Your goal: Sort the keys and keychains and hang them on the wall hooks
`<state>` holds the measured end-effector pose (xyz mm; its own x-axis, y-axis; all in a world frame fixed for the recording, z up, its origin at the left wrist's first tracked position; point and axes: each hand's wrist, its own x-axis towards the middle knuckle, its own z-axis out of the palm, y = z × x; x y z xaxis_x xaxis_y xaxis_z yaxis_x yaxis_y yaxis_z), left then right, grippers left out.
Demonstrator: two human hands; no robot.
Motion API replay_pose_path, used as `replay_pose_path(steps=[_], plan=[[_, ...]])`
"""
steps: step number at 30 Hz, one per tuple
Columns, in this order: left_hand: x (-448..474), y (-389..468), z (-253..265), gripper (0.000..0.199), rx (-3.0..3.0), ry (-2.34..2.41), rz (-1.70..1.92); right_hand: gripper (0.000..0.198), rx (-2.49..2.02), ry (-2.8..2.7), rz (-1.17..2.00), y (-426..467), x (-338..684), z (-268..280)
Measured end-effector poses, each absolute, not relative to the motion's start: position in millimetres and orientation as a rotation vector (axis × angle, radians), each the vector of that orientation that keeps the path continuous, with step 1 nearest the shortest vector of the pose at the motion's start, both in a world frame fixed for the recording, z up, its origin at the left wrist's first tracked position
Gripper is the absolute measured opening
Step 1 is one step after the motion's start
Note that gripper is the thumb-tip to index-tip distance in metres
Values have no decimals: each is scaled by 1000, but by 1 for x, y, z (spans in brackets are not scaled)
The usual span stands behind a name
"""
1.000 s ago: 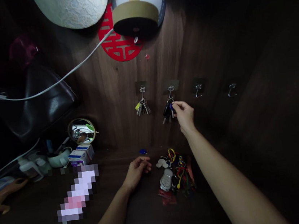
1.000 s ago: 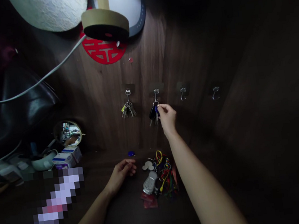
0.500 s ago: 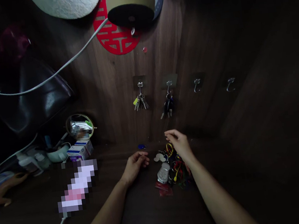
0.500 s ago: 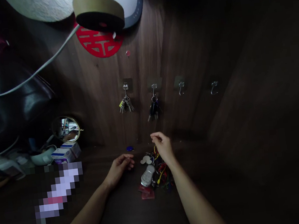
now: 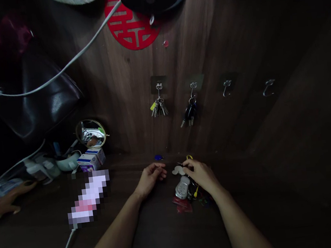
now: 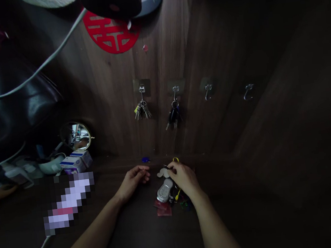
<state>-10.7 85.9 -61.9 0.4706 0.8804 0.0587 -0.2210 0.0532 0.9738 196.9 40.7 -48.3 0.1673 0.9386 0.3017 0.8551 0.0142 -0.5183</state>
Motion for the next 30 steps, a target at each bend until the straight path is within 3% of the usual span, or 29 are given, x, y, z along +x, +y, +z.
replay_pose_path(steps=[8, 18, 30], plan=[[-9, 87, -64, 30, 1252, 685, 954, 25, -1638, -1601, 349, 42, 187, -46], [-11, 82, -61, 18, 1578, 735, 1096, 26, -1177, -1462, 804, 38, 156, -37], [-11, 73, -49, 24, 1495, 590, 1018, 28, -1063, -1330, 888, 37, 143, -31]])
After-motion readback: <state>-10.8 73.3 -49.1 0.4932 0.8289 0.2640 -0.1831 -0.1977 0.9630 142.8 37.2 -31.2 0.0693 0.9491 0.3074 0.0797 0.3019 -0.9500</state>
